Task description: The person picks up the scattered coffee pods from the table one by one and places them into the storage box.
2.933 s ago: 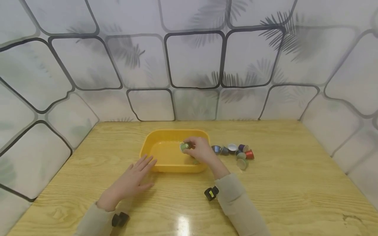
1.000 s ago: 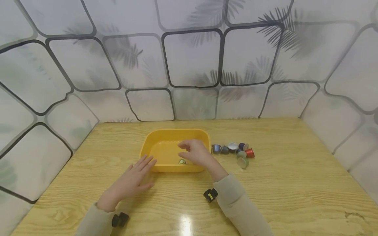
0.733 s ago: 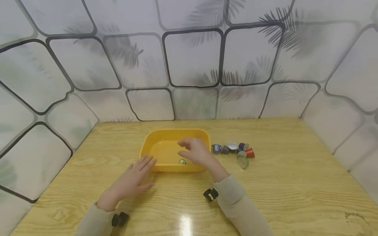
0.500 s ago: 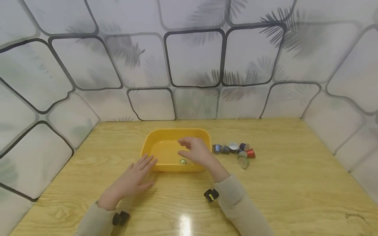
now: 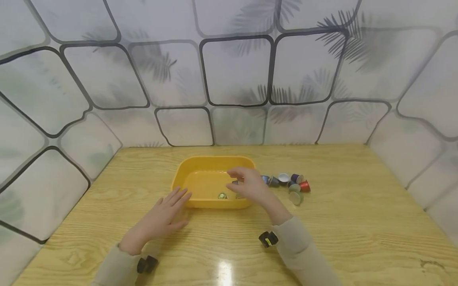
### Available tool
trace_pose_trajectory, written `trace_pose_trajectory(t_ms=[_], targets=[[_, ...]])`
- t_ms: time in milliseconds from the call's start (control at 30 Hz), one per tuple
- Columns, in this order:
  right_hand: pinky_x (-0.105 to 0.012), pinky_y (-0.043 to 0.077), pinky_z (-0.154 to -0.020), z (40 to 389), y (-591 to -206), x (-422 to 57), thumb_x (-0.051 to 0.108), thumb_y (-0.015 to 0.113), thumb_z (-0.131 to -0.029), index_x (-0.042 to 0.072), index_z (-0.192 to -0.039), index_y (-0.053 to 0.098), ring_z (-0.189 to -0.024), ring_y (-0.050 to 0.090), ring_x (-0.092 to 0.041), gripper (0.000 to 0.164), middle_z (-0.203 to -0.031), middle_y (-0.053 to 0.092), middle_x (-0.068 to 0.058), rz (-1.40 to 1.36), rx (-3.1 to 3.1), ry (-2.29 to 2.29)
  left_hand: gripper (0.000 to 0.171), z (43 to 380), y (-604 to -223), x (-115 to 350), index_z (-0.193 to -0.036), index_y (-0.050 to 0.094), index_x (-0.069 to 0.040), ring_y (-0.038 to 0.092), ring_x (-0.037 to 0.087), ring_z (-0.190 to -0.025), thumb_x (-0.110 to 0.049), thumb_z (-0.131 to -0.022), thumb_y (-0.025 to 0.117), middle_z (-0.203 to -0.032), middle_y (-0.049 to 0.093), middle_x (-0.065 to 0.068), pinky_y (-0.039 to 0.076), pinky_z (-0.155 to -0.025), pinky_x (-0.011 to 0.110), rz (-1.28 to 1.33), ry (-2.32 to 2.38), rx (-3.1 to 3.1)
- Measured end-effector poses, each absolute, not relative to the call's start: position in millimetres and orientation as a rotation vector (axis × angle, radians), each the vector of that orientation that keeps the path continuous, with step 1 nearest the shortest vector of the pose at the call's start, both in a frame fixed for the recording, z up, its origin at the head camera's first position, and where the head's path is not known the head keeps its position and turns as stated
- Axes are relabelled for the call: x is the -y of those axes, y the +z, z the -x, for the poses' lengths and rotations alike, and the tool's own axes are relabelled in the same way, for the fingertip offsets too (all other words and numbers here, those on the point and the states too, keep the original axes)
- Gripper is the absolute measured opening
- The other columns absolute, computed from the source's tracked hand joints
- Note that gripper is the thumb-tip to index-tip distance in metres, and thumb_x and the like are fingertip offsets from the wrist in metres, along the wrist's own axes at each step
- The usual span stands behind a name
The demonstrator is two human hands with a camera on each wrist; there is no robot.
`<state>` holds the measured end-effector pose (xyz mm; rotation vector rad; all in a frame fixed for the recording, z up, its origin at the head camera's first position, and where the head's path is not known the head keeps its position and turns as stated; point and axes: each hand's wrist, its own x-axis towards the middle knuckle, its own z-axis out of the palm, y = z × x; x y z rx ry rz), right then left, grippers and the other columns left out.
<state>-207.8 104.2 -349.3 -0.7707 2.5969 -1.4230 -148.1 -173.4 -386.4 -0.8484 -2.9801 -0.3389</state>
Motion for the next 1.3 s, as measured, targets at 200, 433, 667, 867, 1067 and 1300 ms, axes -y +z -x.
trace_pose_trajectory(t_ms=[200, 433, 667, 867, 1067, 1300], targets=[[-0.037, 0.041, -0.089, 204.8, -350.0, -122.4, 0.015, 0.062, -0.084, -0.002, -0.117, 0.054, -0.107, 0.051, -0.029, 0.038, -0.116, 0.054, -0.018, 0.792, -2.666, -1.402, 0.07, 148.6, -387.1, 173.4, -0.139, 0.027, -0.009, 0.012, 0.03, -0.131, -0.036, -0.083, 0.059, -0.144, 0.02, 0.011, 0.021, -0.092, 0.063, 0.852, -0.348, 2.971], [-0.04, 0.043, -0.085, 201.4, -351.6, -143.3, 0.017, 0.063, -0.083, -0.004, -0.116, 0.054, -0.104, 0.052, -0.033, 0.04, -0.114, 0.055, -0.02, 0.705, -2.739, -1.364, 0.071, 149.7, -389.4, 174.4, -0.14, 0.026, -0.009, 0.009, 0.028, -0.132, -0.037, -0.084, 0.058, -0.145, 0.019, 0.01, 0.02, -0.092, 0.063, 0.844, -0.356, 2.994], [-0.038, 0.046, -0.081, 198.1, -350.9, -167.4, 0.018, 0.063, -0.082, -0.004, -0.117, 0.054, -0.104, 0.053, -0.034, 0.042, -0.114, 0.055, -0.02, 0.61, -2.796, -1.343, 0.07, 149.6, -388.8, 174.6, -0.14, 0.026, -0.009, 0.009, 0.028, -0.132, -0.037, -0.084, 0.058, -0.145, 0.018, 0.01, 0.02, -0.092, 0.063, 0.845, -0.357, 2.995], [-0.038, 0.046, -0.082, 195.9, -351.5, -187.4, 0.019, 0.062, -0.084, -0.005, -0.117, 0.053, -0.104, 0.052, -0.035, 0.042, -0.114, 0.054, -0.021, 0.563, -2.845, -1.287, 0.07, 148.7, -387.0, 174.3, -0.14, 0.026, -0.009, 0.01, 0.029, -0.132, -0.036, -0.084, 0.058, -0.145, 0.018, 0.01, 0.019, -0.092, 0.064, 0.853, -0.377, 2.992], [-0.043, 0.043, -0.085, 191.7, -350.5, -206.2, 0.023, 0.06, -0.085, -0.004, -0.119, 0.052, -0.106, 0.05, -0.036, 0.044, -0.116, 0.053, -0.022, 0.493, -2.857, -1.254, 0.07, 149.7, -388.7, 174.1, -0.14, 0.027, -0.009, 0.01, 0.029, -0.132, -0.036, -0.084, 0.059, -0.145, 0.018, 0.01, 0.019, -0.092, 0.064, 0.852, -0.383, 2.99], [-0.046, 0.043, -0.083, 189.9, -349.6, -226.1, 0.027, 0.06, -0.085, -0.003, -0.12, 0.05, -0.105, 0.049, -0.038, 0.047, -0.117, 0.052, -0.022, 0.428, -2.858, -1.231, 0.07, 150.8, -388.7, 175.0, -0.14, 0.027, -0.009, 0.01, 0.029, -0.132, -0.036, -0.083, 0.059, -0.145, 0.019, 0.01, 0.019, -0.092, 0.064, 0.851, -0.373, 2.985]])
